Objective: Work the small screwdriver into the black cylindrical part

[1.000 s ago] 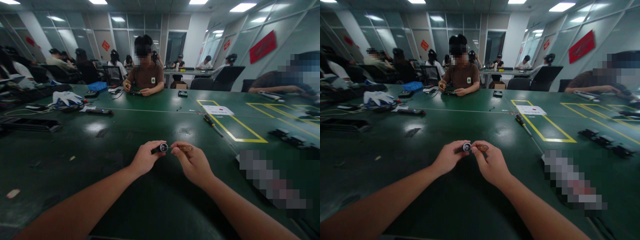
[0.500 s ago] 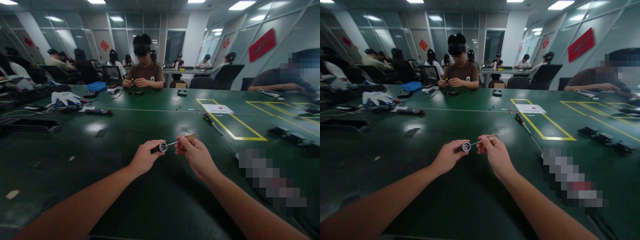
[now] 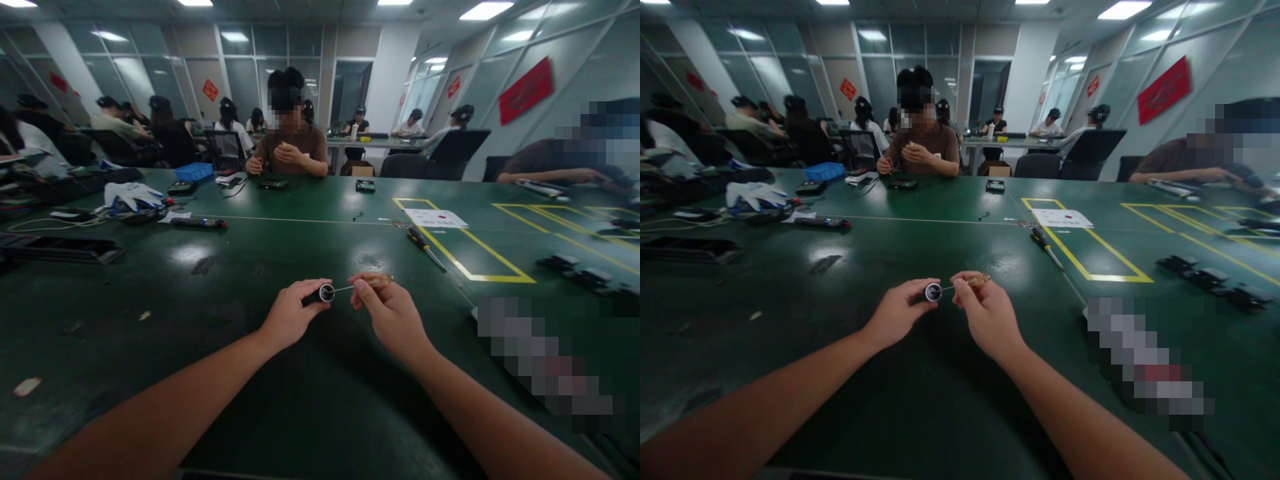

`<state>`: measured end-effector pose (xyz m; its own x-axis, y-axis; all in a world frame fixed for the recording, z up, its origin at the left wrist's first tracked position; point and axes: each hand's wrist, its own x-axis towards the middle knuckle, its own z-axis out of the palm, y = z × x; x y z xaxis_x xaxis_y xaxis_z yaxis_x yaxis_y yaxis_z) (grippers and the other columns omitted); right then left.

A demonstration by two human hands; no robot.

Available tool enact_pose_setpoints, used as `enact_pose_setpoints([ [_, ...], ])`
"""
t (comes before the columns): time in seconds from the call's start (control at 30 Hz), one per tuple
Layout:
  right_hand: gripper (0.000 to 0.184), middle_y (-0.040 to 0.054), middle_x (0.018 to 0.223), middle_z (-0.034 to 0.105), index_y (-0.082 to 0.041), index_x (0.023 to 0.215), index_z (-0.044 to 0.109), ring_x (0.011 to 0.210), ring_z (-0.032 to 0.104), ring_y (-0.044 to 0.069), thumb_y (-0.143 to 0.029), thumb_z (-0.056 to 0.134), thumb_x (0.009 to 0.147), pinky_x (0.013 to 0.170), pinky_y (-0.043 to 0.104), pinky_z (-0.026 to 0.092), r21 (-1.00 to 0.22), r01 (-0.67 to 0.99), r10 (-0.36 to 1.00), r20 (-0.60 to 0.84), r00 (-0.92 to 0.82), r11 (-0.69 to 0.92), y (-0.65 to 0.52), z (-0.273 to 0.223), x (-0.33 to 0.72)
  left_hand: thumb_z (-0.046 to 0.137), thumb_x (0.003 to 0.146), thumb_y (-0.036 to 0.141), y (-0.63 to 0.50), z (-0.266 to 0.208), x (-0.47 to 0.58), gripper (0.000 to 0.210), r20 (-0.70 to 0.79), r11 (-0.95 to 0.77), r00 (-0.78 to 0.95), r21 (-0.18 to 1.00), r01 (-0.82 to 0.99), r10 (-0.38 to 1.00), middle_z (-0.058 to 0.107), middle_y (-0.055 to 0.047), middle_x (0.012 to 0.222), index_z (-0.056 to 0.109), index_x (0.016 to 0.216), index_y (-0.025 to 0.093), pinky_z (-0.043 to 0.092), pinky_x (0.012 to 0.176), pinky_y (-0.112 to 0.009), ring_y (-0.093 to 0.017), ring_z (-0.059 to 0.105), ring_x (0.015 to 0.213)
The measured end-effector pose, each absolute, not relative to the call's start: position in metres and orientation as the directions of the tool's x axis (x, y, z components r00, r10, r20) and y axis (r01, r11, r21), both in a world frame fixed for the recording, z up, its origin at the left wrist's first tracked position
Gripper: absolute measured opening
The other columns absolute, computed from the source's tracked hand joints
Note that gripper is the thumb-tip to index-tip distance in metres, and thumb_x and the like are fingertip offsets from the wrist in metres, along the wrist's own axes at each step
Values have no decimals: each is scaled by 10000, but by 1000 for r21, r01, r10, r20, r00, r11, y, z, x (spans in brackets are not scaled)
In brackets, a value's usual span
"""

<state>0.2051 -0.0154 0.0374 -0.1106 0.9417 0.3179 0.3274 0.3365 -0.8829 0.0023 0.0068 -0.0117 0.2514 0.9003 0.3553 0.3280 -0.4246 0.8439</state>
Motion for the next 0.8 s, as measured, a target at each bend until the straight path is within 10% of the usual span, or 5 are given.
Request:
enact_pose_setpoints([
  [0.17,247,-16,646,588,-200,977,702,600,574,164,-389,543,984,582,296,439,-816,435,924,349,-154,381,-23,44,203,730,845,155,6,-11,2,432,356,-426,254,844,327,899,698,-32,1303,704,1258,280,431,1138,-433,-231,613,1250],
  [0.5,446,47,833,669,-200,1061,721,814,635,209,-545,441,1026,788,359,506,-903,106,897,390,-207,417,-18,33,208,729,846,167,8,-14,2,423,372,-445,260,827,343,891,701,-36,1301,707,1250,289,435,1128,-451,-244,615,1248],
  [0.8,376,32,790,645,-194,1249,666,835,645,214,-432,468,1036,794,359,505,-817,396,903,417,-98,420,-14,41,211,734,841,162,6,-11,3,432,362,-434,255,833,342,897,705,-41,1294,705,1258,271,427,1138,-453,-246,614,1248],
])
